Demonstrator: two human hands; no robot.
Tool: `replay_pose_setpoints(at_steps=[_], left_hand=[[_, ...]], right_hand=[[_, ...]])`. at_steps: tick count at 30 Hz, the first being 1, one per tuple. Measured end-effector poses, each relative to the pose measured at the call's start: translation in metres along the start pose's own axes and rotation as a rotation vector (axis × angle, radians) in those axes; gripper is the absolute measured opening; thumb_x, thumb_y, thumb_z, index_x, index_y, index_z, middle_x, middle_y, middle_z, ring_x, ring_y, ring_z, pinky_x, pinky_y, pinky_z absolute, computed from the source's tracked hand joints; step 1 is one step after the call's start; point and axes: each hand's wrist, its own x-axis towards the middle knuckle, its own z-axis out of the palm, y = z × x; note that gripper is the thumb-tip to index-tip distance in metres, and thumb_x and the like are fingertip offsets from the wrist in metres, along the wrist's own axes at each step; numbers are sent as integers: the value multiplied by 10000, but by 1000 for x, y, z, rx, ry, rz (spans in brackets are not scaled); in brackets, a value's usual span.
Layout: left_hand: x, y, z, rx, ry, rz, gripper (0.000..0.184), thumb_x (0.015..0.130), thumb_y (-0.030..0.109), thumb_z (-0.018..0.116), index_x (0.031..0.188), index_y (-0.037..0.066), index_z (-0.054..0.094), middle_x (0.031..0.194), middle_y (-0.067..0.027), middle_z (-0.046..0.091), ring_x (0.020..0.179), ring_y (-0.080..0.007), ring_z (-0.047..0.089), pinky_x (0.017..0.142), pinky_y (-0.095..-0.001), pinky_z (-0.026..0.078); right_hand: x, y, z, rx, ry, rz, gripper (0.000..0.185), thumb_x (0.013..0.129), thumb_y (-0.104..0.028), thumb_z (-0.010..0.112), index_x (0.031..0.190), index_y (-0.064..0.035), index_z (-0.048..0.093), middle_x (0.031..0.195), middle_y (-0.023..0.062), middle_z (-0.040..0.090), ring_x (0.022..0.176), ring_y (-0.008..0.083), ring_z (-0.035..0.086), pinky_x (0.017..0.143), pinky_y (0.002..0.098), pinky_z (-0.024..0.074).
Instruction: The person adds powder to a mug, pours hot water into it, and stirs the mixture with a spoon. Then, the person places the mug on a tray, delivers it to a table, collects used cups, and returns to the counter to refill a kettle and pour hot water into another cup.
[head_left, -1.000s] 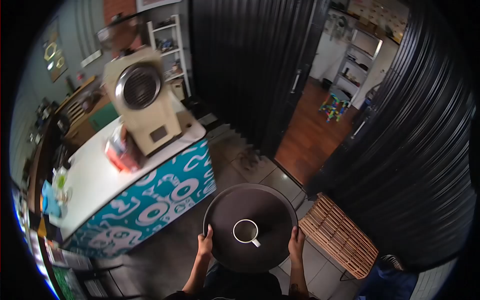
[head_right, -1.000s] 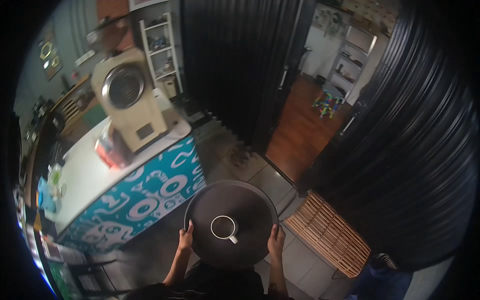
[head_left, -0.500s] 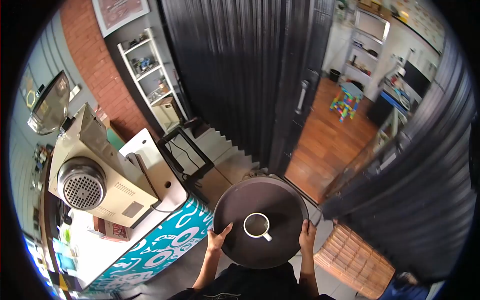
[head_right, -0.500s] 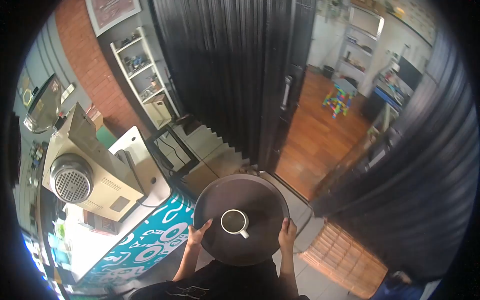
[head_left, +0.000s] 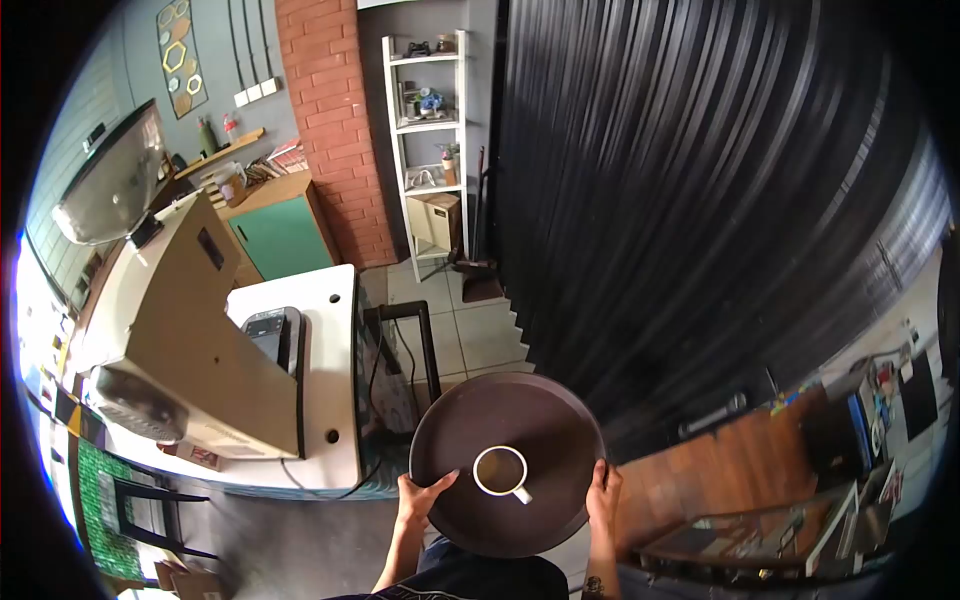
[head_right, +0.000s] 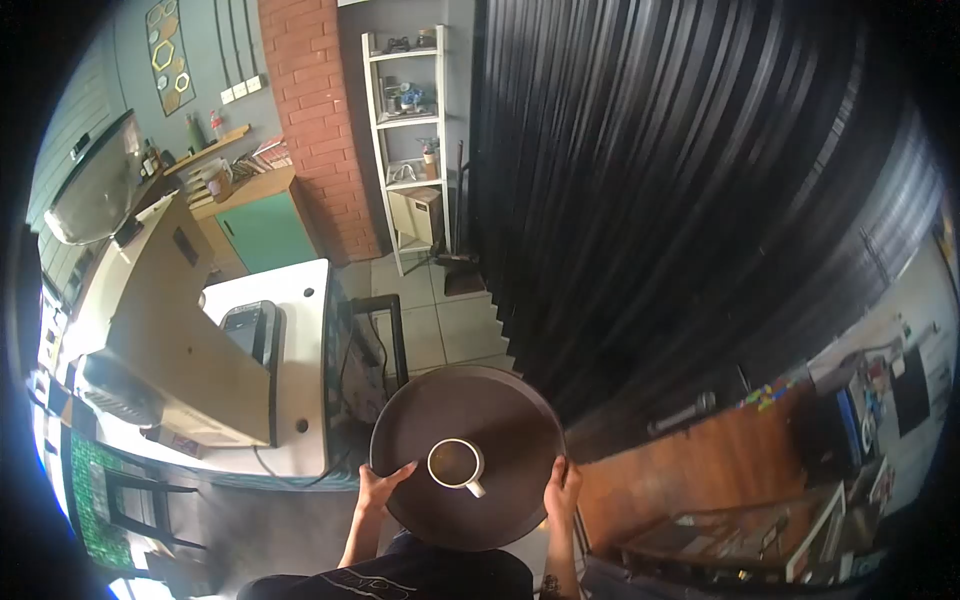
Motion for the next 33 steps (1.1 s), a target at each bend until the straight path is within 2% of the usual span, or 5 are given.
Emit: replay_pose_setpoints(at_steps=[7, 9, 11, 22, 33], left_hand=[[125, 50, 85, -187, -128, 149, 372, 725, 28, 844, 1027, -116, 681, 936, -174, 722, 774, -232, 711, 704, -353, 610], [157, 85, 107, -53, -139, 81, 364, 724, 34, 847, 1011, -120, 685, 917, -169, 724, 750, -230, 710, 703, -353, 608], [187, 100, 124, -124, -147, 152, 355, 730, 41, 844, 1000, -125, 685, 917, -171, 724, 749, -228, 708, 696, -349, 605], [318, 171, 124, -177, 132, 181, 346, 715, 54, 855, 987, -92, 700, 899, -138, 727, 750, -192, 704, 694, -326, 593], [495, 256, 129, -371, 526, 216, 360, 698, 98, 879, 972, -67, 714, 891, -111, 728, 757, -170, 692, 724, -320, 582]], right_hand=[[150, -3, 63, -38, -44, -2, 386, 1011, -282, 508, 929, 77, 623, 806, 259, 649, 758, 351, 645, 706, 419, 474], [195, -24, 82, 16, -20, -76, 382, 1022, -274, 520, 847, 59, 585, 717, 88, 574, 720, 117, 488, 646, 345, 434], [237, -15, 109, -76, 90, -177, 369, 1016, -277, 532, 886, 61, 600, 740, 96, 593, 755, 122, 506, 677, 344, 442], [379, -67, 268, -84, -345, 24, 362, 928, -243, 622, 1062, 92, 605, 982, 215, 665, 946, 312, 629, 876, 403, 464], [557, -159, 536, -227, -779, -127, 707, 874, -339, 711, 1332, 128, 445, 1319, 325, 453, 1273, 435, 440, 1082, 483, 355]])
